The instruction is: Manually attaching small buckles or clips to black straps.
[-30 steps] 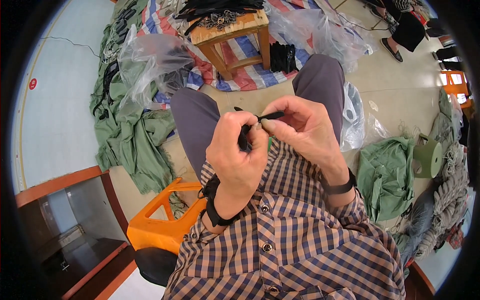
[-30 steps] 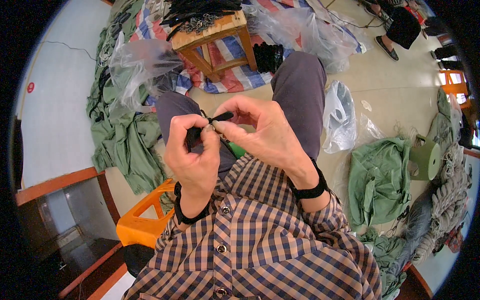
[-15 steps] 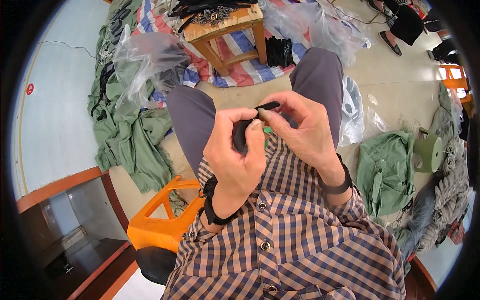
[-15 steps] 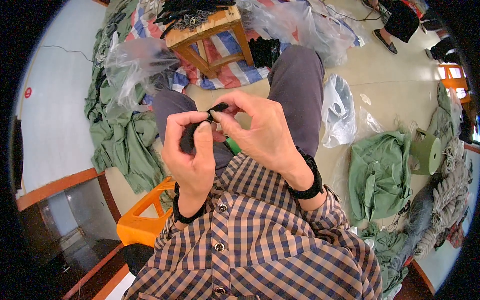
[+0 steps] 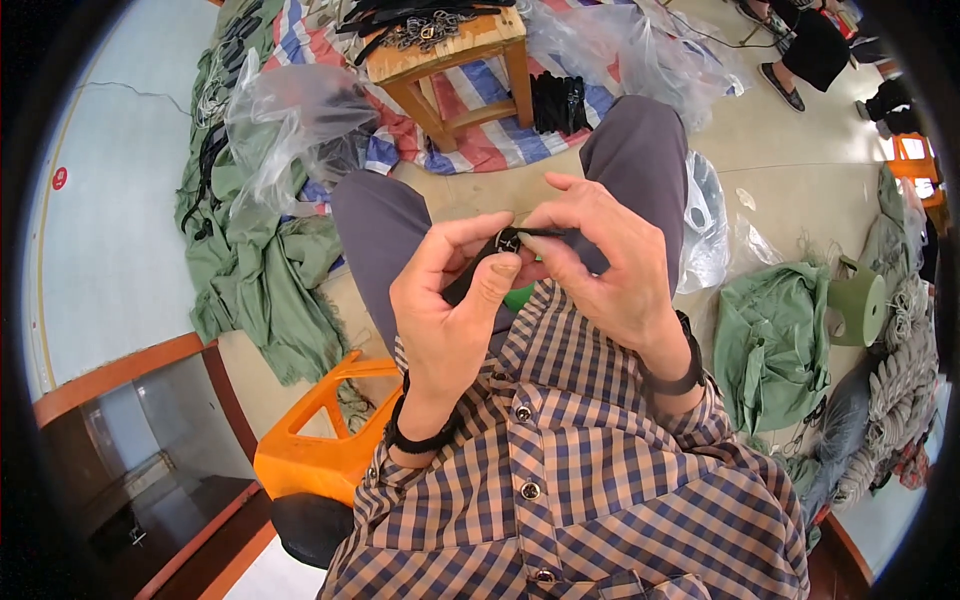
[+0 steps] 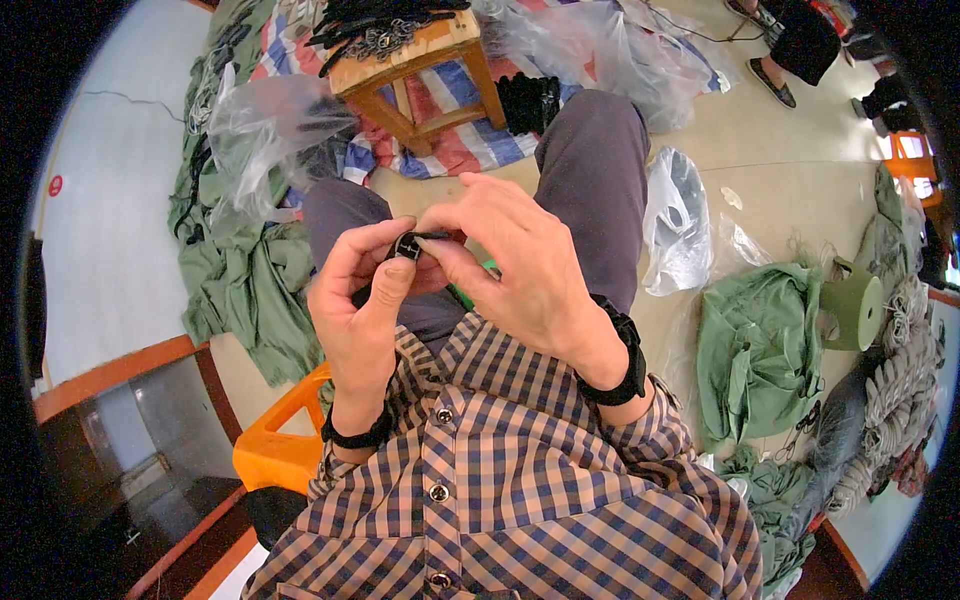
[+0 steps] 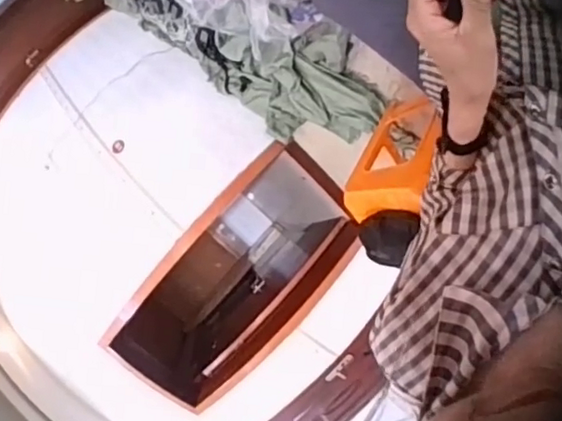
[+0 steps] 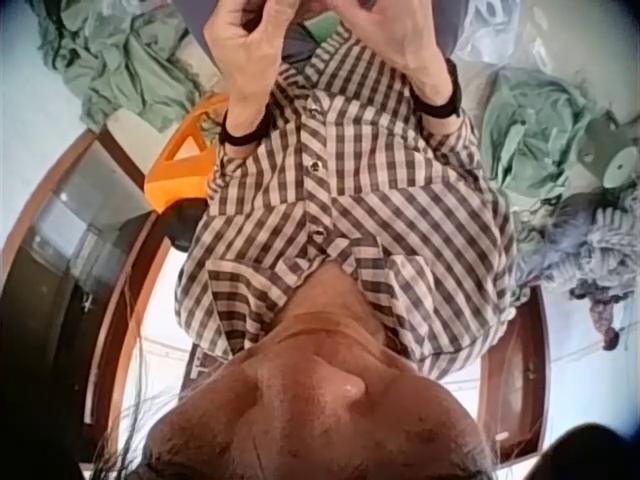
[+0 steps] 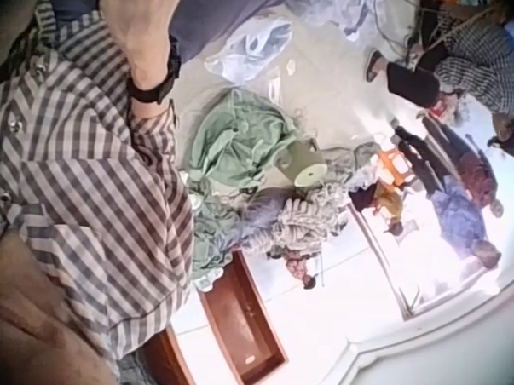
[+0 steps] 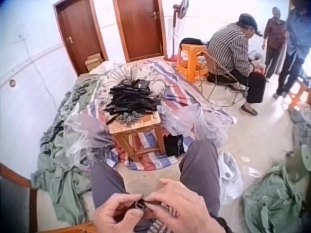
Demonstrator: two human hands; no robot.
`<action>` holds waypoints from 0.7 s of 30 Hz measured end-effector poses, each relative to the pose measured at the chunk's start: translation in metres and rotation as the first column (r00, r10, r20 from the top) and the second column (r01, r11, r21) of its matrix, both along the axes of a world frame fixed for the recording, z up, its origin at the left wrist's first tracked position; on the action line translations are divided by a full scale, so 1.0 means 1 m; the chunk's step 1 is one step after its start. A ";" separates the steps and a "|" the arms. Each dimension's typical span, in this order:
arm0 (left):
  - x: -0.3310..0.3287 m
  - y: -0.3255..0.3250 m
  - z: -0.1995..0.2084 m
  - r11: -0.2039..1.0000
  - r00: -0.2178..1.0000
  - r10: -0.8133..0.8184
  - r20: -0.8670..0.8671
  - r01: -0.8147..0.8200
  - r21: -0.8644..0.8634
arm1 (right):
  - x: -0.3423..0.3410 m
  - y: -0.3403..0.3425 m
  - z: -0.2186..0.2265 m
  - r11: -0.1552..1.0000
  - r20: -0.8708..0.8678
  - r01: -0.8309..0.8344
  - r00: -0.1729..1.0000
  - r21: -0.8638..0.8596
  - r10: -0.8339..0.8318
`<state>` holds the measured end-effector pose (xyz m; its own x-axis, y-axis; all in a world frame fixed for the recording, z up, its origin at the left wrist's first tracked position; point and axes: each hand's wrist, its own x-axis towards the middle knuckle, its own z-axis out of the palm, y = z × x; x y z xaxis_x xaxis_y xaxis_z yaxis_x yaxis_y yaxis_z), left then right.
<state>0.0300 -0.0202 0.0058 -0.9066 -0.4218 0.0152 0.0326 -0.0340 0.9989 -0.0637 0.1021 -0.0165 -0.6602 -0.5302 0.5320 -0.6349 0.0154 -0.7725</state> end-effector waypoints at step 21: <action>0.004 0.008 -0.008 0.969 0.988 0.136 -0.074 -0.148 -0.199 | 0.001 -0.003 0.003 0.999 -0.040 -0.053 0.998 0.001 0.053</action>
